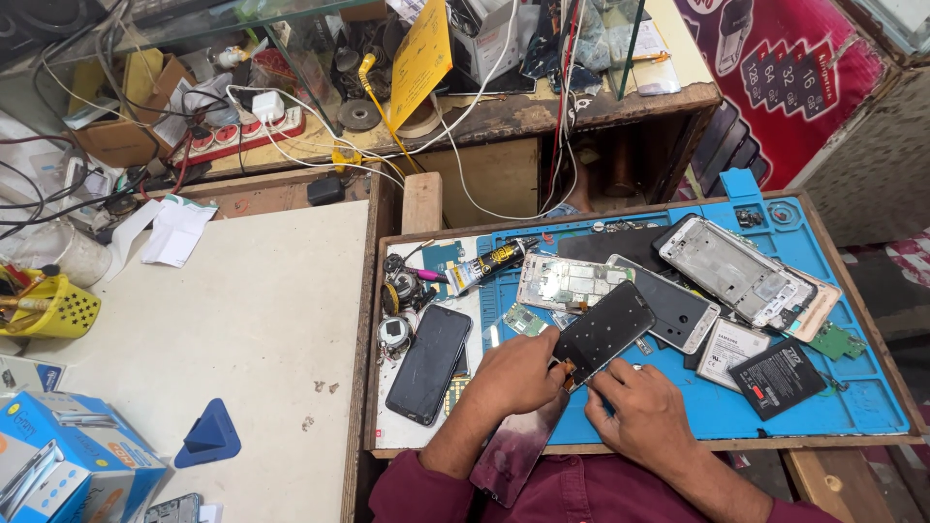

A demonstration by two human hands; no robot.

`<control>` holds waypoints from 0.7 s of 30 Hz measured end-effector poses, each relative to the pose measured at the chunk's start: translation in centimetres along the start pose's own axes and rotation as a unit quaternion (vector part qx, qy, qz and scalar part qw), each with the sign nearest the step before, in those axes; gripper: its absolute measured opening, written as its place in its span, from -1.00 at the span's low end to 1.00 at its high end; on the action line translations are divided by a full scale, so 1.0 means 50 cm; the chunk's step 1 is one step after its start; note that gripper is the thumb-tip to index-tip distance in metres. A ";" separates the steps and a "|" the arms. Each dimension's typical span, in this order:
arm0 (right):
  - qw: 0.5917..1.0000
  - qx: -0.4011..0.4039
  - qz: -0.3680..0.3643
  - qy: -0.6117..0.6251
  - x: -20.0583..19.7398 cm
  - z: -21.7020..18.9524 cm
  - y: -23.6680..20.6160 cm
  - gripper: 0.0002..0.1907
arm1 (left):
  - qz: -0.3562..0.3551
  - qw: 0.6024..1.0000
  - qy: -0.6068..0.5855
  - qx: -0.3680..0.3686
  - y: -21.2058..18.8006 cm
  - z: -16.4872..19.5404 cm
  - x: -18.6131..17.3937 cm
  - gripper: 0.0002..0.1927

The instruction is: The person sits at a repair bench and pries open the back cover of a smartphone, working around the edges with their fingers. They lift the cover away, handle the exposed battery and internal components, and continue separating parts of the phone on a blue work mat.

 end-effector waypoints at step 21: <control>1.000 -0.007 -0.005 -0.009 0.003 0.000 -0.003 -0.87 | -0.009 1.000 0.008 -0.003 -0.003 0.003 -0.002 -0.61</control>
Point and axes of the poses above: each hand's wrist, its own y-axis towards the middle knuckle, its own x-axis out of the palm, z = x × y, the point moved 6 cm from there along y, towards the middle knuckle, and after that the axes turned 7 degrees about z, right-handed, at the moved point
